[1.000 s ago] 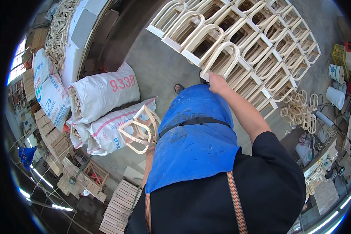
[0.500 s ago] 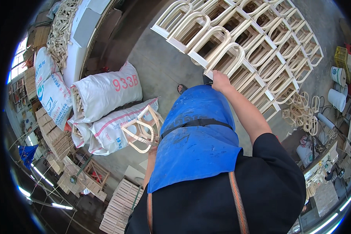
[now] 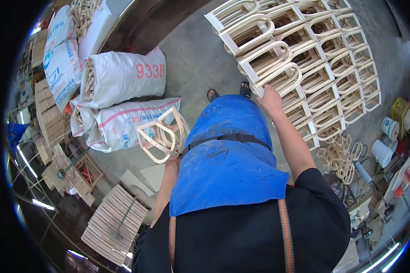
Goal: Organizing and stacking small wooden arched frames on the floor of a workshop.
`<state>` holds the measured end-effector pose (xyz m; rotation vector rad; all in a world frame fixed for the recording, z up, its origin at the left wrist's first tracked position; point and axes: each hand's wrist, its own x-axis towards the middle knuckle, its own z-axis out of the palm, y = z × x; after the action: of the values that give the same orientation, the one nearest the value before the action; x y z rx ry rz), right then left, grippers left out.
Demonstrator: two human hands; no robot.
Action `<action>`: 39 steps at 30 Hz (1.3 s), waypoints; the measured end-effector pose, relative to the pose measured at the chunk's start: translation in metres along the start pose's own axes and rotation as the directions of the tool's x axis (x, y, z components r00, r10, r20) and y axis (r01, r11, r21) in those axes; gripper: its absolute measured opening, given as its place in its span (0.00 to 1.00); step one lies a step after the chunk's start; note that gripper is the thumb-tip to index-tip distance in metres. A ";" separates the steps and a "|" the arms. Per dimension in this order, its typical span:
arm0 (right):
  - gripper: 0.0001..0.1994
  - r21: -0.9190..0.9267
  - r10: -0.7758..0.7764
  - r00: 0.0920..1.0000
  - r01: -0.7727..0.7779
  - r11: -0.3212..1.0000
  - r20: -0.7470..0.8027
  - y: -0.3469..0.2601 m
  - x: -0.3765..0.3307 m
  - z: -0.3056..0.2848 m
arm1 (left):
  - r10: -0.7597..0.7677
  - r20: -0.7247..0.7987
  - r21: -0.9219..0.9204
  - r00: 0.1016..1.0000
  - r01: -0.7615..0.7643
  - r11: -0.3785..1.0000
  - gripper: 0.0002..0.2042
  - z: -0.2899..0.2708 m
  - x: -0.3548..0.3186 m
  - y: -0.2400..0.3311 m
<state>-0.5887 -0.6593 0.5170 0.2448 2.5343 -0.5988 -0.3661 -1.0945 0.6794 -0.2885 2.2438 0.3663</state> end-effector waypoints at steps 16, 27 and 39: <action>0.21 -0.083 -0.226 0.890 0.210 0.974 -0.397 -0.029 0.018 -0.025 | -0.363 0.168 -0.472 0.916 0.398 0.786 0.24 -0.015 -0.017 0.050; 0.19 -0.252 -0.263 0.948 0.214 0.944 -0.179 -0.049 0.086 0.003 | -0.452 0.095 -0.580 0.887 0.418 0.699 0.27 -0.001 -0.025 0.045; 0.16 -0.183 -0.248 0.962 0.225 0.957 -0.113 -0.057 0.085 0.011 | -0.245 -0.108 -0.831 0.963 0.048 0.554 0.20 0.055 -0.010 -0.006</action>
<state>-0.6721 -0.7105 0.4855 -0.0848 2.7502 -0.4650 -0.3192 -1.0798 0.6518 -1.0545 2.0609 1.3669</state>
